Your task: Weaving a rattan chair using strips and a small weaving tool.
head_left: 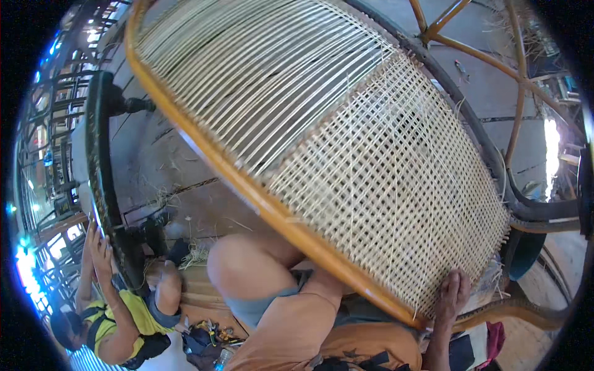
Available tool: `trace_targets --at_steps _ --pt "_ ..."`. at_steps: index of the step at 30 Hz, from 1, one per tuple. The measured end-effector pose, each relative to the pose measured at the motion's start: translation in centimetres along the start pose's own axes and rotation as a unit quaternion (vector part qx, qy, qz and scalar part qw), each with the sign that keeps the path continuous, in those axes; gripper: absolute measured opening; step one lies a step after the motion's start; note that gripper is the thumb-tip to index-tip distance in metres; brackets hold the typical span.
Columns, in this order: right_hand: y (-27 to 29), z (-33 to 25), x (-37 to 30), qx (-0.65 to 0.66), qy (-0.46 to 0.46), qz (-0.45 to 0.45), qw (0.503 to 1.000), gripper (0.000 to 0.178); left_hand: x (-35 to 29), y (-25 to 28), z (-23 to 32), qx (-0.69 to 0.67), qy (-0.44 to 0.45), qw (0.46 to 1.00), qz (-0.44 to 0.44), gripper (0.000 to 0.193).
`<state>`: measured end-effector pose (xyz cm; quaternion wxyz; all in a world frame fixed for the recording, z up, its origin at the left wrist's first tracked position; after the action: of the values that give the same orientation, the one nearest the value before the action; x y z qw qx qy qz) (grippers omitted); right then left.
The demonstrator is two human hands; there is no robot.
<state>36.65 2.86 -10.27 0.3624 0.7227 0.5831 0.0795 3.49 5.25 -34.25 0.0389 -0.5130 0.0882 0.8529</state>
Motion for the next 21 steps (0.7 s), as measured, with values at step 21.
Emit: trace_targets --at_steps 21 --pt "1.0 1.2 -0.1 0.213 -0.109 -0.004 0.971 0.02 -2.0 5.5 2.3 -0.056 -0.187 0.98 0.034 0.012"
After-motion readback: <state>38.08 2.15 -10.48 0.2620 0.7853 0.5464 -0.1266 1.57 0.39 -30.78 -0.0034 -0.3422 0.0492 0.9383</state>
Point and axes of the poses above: each hand's wrist, its own x-axis towards the middle knuckle, its own y-axis out of the back of the hand, z = x × y, the point moved 4 cm from there along x, towards the middle knuckle, and after that the axes turned 7 degrees about z, right-handed, at the moved point
